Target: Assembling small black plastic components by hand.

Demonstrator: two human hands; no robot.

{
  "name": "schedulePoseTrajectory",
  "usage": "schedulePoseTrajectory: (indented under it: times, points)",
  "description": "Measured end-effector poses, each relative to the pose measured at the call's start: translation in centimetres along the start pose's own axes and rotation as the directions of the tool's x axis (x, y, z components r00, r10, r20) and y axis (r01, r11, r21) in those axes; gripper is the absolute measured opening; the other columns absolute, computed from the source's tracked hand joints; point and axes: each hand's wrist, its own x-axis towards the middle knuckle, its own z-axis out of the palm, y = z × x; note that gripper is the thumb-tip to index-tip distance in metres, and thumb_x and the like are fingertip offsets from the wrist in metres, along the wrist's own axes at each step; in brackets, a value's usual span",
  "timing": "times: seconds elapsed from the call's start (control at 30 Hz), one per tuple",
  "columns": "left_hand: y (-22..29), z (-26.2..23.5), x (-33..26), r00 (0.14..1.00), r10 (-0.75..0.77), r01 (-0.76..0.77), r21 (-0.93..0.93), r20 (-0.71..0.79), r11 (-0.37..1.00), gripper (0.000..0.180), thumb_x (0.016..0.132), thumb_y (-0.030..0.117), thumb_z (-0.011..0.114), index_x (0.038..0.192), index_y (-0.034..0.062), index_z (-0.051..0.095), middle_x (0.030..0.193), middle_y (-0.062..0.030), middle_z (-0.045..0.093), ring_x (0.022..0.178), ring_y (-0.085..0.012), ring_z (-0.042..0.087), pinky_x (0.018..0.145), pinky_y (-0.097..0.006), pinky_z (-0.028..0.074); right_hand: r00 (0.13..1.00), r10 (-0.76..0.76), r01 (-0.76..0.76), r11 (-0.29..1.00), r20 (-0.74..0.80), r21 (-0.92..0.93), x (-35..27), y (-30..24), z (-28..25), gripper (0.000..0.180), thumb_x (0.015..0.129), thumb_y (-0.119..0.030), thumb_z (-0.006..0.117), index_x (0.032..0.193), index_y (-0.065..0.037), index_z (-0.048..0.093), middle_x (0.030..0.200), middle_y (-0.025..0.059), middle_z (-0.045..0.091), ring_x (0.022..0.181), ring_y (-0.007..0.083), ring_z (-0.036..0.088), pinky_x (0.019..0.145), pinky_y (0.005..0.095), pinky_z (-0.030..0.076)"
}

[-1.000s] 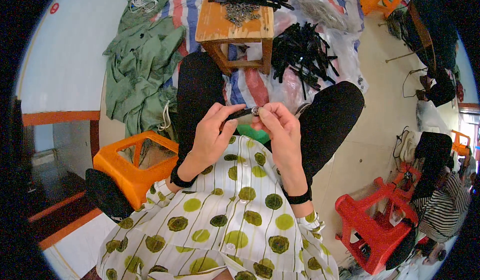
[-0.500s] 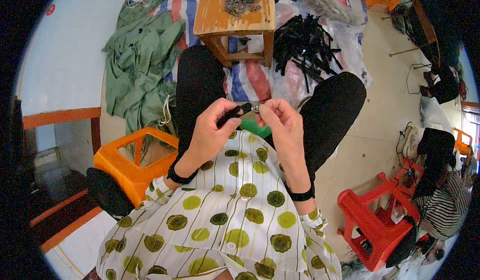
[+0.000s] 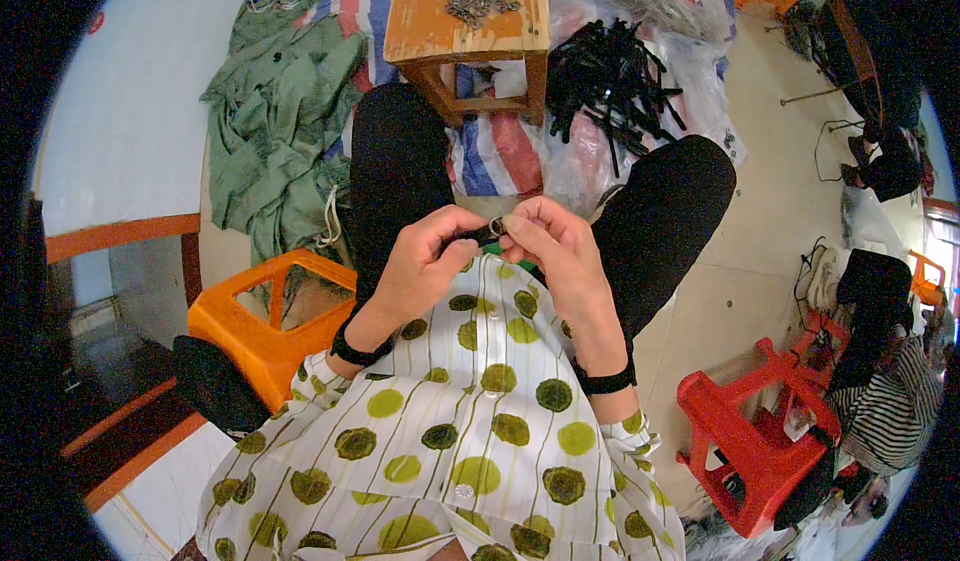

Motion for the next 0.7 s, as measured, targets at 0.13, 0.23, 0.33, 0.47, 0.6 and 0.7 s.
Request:
schedulePoseTrajectory:
  times: [0.13,0.23,0.33,0.47,0.6,0.7]
  points:
    - [-0.2,-0.5,0.0,0.976,-0.144,0.191,-0.315,0.166,0.930,0.017,0.083,0.002,0.053,0.099,0.0004,0.054,0.082,-0.0023,0.057,0.064,-0.0040,0.048,0.056,-0.021,0.040,0.992,0.084,-0.094,0.989,0.092,0.111,0.0,0.3,-0.6,0.013,0.087,-0.016,0.056,0.088,-0.002,0.056,0.075,0.0016,0.057,0.066,0.0079,0.055,0.064,0.0216,0.046]
    - [0.1,-0.9,0.1,0.965,-0.120,0.227,-0.511,0.234,0.829,0.022,0.083,0.001,0.053,0.104,0.0023,0.048,0.082,-0.0017,0.057,0.064,-0.0028,0.048,0.056,-0.018,0.039,0.976,0.158,-0.181,0.972,0.151,0.149,-0.1,0.7,0.1,0.014,0.086,-0.017,0.057,0.088,-0.003,0.056,0.075,0.0011,0.057,0.066,0.0075,0.055,0.062,0.0196,0.045]
    - [-0.2,-0.9,0.1,0.964,-0.128,0.231,-0.496,0.233,0.837,0.025,0.083,0.003,0.055,0.104,0.0030,0.043,0.084,-0.0030,0.057,0.070,-0.0066,0.051,0.063,-0.021,0.044,0.973,0.189,-0.206,0.970,0.133,0.128,0.0,1.4,0.1,0.013,0.086,-0.016,0.057,0.088,-0.003,0.056,0.074,0.0007,0.057,0.066,0.0074,0.056,0.061,0.0194,0.045]
    - [-0.9,0.3,-0.3,0.999,0.019,0.007,-0.522,0.045,0.853,0.022,0.081,0.001,0.057,0.101,0.0027,0.048,0.081,-0.0021,0.057,0.068,-0.0057,0.051,0.061,-0.022,0.044,0.983,0.168,-0.171,0.984,0.074,0.041,0.1,2.0,0.2,0.014,0.087,-0.016,0.055,0.092,-0.002,0.057,0.074,0.0012,0.058,0.066,0.0079,0.055,0.061,0.0195,0.044]
    - [-0.2,-0.1,-0.1,0.989,0.073,-0.079,-0.047,-0.126,0.996,0.021,0.074,0.003,0.064,0.092,0.0029,0.052,0.080,-0.0033,0.057,0.072,-0.0097,0.055,0.066,-0.023,0.045,0.996,0.084,-0.085,0.996,-0.039,-0.038,-0.3,1.5,1.6,0.017,0.088,-0.017,0.053,0.091,0.000,0.058,0.072,0.0012,0.057,0.064,0.0073,0.052,0.059,0.0199,0.042]
    - [-0.1,0.3,-0.2,0.986,0.099,-0.093,0.049,-0.134,0.994,0.022,0.071,0.005,0.067,0.089,0.0036,0.054,0.079,-0.0058,0.058,0.072,-0.0121,0.056,0.064,-0.025,0.046,0.978,-0.181,0.126,0.911,-0.107,-0.392,-0.8,0.0,2.5,0.020,0.089,-0.017,0.054,0.080,0.000,0.058,0.065,-0.0010,0.053,0.060,0.0053,0.047,0.055,0.0203,0.037]
